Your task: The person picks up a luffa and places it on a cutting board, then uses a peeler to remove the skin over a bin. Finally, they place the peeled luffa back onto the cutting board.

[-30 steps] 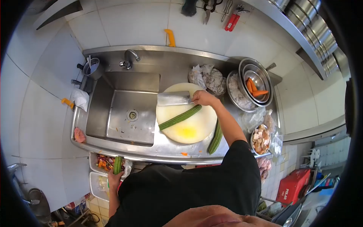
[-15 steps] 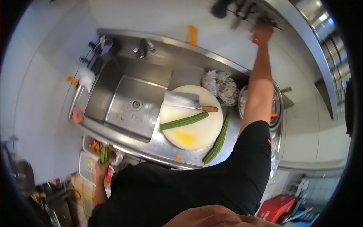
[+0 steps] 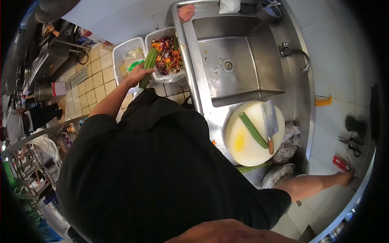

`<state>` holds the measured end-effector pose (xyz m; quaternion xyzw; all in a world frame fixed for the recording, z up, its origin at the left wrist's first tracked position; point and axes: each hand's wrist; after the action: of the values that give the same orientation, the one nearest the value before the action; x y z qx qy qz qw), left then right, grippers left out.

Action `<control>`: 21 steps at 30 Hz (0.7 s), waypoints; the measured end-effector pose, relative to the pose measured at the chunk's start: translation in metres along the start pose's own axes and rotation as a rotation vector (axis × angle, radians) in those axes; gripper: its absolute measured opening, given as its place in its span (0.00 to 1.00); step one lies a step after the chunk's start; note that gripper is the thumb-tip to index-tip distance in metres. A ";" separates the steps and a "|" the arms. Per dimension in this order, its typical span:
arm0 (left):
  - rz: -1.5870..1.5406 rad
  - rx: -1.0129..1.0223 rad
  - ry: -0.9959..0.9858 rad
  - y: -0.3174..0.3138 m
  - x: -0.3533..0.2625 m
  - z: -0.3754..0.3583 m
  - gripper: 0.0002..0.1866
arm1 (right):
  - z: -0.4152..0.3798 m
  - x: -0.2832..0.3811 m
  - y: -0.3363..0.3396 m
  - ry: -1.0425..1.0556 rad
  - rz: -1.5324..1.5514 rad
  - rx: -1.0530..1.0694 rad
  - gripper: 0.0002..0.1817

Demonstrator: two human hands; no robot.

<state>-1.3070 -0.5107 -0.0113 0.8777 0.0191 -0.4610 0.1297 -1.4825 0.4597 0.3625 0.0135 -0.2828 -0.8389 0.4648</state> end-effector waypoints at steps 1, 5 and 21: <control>-0.100 -0.021 0.047 0.001 0.007 0.002 0.24 | -0.054 0.055 0.029 -0.365 0.575 -0.001 0.13; -0.470 -0.079 0.171 0.018 0.007 0.001 0.25 | -0.227 0.071 0.017 -0.458 1.398 0.933 0.13; -0.886 0.137 0.096 0.112 0.050 0.013 0.25 | -0.742 0.471 0.303 -0.641 1.210 2.330 0.10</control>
<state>-1.2715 -0.6267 -0.0360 0.8117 0.3685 -0.4312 -0.1395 -1.3038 -0.3783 0.0002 0.0763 -0.8810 0.2553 0.3910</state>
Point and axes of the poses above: each hand's wrist, its own z-axis towards the middle knuckle, its own y-axis out of the back of the hand, x = y × z, and after that the axes turned 6 degrees about -y, right-handed
